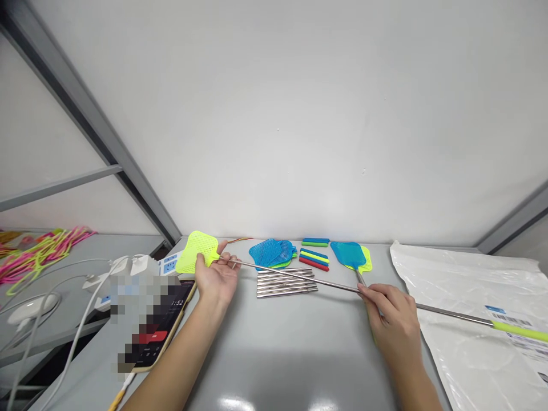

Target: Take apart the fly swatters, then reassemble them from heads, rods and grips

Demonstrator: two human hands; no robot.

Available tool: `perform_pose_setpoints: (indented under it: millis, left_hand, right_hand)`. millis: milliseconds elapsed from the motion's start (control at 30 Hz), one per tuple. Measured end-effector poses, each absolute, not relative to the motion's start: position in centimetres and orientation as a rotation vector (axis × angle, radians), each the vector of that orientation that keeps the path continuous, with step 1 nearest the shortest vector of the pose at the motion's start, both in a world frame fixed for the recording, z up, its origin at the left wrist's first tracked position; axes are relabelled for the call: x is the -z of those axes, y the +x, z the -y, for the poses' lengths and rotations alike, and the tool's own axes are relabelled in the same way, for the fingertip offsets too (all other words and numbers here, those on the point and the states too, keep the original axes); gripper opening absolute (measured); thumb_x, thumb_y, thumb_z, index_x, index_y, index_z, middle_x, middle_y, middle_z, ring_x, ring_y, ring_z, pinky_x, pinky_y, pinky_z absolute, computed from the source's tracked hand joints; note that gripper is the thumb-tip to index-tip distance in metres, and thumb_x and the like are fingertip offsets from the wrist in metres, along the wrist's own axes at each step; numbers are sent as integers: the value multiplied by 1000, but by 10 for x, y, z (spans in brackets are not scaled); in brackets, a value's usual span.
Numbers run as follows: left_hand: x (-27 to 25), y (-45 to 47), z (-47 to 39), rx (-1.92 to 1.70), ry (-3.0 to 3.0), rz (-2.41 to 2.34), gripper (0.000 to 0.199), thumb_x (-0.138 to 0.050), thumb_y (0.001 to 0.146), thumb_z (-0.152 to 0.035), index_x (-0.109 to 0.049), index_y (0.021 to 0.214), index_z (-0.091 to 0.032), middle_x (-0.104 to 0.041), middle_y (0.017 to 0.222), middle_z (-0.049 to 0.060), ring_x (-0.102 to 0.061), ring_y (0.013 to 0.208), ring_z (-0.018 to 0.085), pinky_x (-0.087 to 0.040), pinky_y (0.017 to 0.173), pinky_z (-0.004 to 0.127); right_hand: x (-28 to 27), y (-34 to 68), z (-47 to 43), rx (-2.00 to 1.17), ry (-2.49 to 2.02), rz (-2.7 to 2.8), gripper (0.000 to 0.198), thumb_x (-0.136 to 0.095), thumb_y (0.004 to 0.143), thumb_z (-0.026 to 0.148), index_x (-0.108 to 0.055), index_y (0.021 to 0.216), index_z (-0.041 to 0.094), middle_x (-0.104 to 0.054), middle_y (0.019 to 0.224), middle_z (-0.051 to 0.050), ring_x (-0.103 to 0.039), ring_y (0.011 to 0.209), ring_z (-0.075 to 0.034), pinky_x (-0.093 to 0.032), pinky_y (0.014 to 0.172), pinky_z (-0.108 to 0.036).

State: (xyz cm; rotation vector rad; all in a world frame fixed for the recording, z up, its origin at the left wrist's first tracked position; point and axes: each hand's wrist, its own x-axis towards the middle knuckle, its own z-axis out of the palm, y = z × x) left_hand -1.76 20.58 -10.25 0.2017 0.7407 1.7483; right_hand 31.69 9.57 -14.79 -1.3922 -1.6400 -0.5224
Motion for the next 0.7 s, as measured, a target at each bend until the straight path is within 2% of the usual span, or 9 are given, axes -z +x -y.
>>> perform_pose_setpoints:
  millis: [167, 300, 467, 700]
  left_hand:
    - [100, -15, -206, -1758, 286, -835, 56, -35, 90, -56, -67, 97, -11, -57, 63, 3, -52, 57, 11, -40, 57, 25]
    - [100, -14, -209, -1892, 470, -938, 50, -38, 91, -52, -66, 98, -12, -66, 80, 8, -56, 65, 11, -37, 54, 22]
    - [104, -2, -206, -1939, 647, -1039, 49, -41, 89, -54, -66, 98, -13, -69, 92, 10, -58, 71, 12, -37, 54, 22]
    - [115, 35, -182, -1661, 806, -1034, 52, -41, 87, -59, -67, 99, -15, -70, 86, 8, -50, 54, 10, -41, 56, 25]
  right_hand:
    - [147, 317, -94, 538, -1399, 1630, 11, -62, 85, 19, -67, 91, 26, -65, 85, -1, -60, 76, -16, -41, 74, -33]
    - [146, 315, -93, 518, -1389, 1613, 11, -63, 84, 17, -67, 92, 25, -65, 85, -1, -61, 76, -16, -42, 74, -33]
    - [146, 304, -94, 462, -1362, 1643, 12, -63, 84, 18, -67, 92, 25, -66, 83, -1, -60, 74, -15, -41, 70, -32]
    - [142, 277, -95, 388, -1302, 1716, 15, -62, 85, 16, -67, 96, 25, -65, 77, 0, -60, 68, -13, -38, 64, -30]
